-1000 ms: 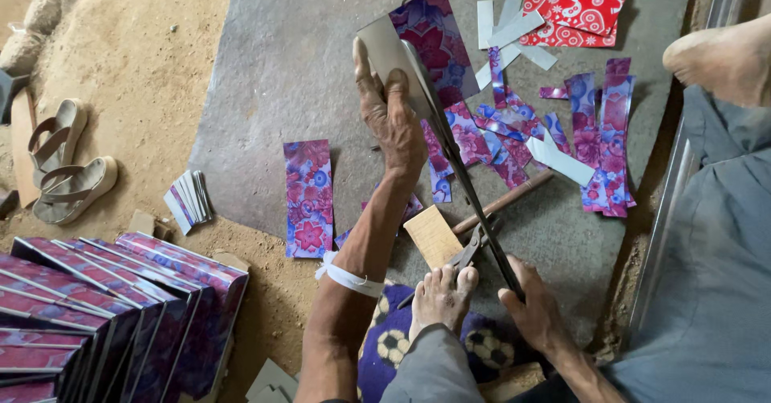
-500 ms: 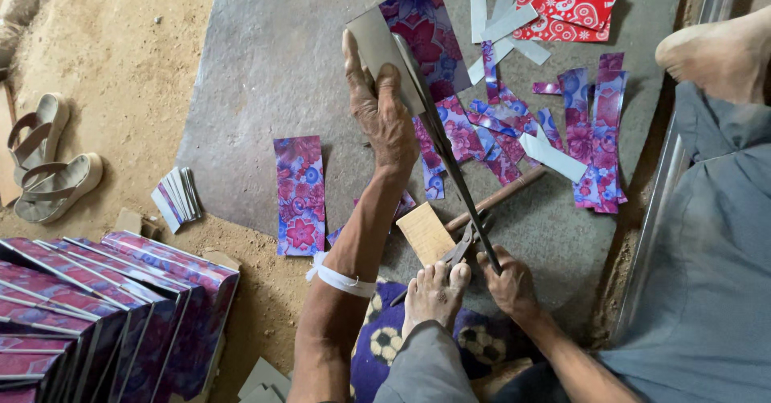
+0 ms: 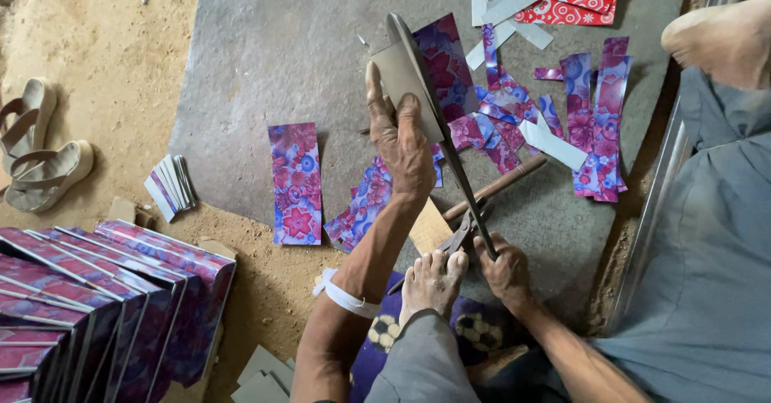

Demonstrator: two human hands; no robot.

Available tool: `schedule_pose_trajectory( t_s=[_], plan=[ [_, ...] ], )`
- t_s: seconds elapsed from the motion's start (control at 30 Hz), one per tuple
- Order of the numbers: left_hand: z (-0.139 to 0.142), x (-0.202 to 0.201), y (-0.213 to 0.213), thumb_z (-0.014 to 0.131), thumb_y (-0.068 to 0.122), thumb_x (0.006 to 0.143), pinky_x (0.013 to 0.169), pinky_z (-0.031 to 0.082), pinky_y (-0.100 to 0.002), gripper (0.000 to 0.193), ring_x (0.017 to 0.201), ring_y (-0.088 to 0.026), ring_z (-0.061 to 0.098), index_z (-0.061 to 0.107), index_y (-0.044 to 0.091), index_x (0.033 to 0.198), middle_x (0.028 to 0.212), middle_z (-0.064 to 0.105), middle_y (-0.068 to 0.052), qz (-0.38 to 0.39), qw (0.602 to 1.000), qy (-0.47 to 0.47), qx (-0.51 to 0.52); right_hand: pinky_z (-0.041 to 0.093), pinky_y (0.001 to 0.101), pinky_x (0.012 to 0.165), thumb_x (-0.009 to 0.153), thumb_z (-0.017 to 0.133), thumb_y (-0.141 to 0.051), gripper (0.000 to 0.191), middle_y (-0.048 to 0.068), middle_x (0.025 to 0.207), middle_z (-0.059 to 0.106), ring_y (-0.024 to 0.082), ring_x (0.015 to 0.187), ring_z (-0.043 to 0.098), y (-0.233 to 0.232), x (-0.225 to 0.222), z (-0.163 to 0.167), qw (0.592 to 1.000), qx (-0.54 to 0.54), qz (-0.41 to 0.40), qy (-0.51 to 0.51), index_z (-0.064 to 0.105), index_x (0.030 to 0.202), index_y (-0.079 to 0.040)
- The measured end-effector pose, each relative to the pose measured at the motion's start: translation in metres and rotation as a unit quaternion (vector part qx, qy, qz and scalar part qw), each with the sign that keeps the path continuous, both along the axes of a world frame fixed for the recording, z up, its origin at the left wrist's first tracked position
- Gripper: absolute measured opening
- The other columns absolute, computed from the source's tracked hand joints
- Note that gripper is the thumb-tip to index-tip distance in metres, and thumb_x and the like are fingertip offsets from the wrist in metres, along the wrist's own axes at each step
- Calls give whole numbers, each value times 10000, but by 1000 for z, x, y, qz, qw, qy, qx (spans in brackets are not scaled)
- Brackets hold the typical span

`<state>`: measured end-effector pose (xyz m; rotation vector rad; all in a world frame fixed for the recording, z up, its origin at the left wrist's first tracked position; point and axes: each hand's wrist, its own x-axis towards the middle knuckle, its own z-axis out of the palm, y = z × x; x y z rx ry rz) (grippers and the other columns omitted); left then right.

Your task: The person sits on the floor and uses large shears to cut floral-patterned paper sheets into smaller rectangular pieces. They repeatedly pick up sheets, position them in the shears, cut, and place the finished pieces into a growing pile on the floor.

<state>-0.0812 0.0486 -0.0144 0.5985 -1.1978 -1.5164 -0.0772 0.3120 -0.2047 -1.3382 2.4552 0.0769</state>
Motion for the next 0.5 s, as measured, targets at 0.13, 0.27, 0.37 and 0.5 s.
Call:
schedule_pose_trajectory(
  t_s=[0.13, 0.27, 0.37, 0.5],
  plan=[
    [2, 2, -2, 551, 87, 1047, 997, 507, -297, 670, 1129, -166, 564, 306, 70, 1670, 1393, 552, -153, -26, 999, 14, 42, 520, 420, 583, 1073, 584, -376, 293, 135, 753, 653, 354, 690, 681, 4, -1, -6, 951, -249, -128, -131, 632, 944, -118],
    [-12, 37, -3, 642, 225, 961, 833, 535, -279, 705, 980, -128, 589, 359, 38, 1579, 1221, 573, -88, -43, 993, -38, 104, 531, 428, 648, 965, 645, -419, 333, 148, 769, 696, 328, 753, 709, 3, -12, 38, 937, -172, -169, -254, 658, 991, -87],
    [-34, 90, 2, 698, 423, 914, 821, 529, -349, 767, 999, -177, 595, 436, -6, 1493, 1186, 590, -114, -45, 954, -295, 36, 571, 406, 670, 923, 642, -494, 513, 148, 944, 712, 275, 817, 721, 7, -30, 79, 920, -252, -132, -270, 628, 1171, -45],
    [-75, 150, 14, 707, 470, 904, 982, 493, -448, 730, 1136, -309, 617, 523, -21, 1413, 1252, 625, -193, -52, 846, -526, -78, 601, 402, 694, 994, 529, -565, 651, 155, 1056, 668, 257, 891, 684, -12, -71, 96, 876, -348, -195, -271, 566, 1383, -43]
  ],
)
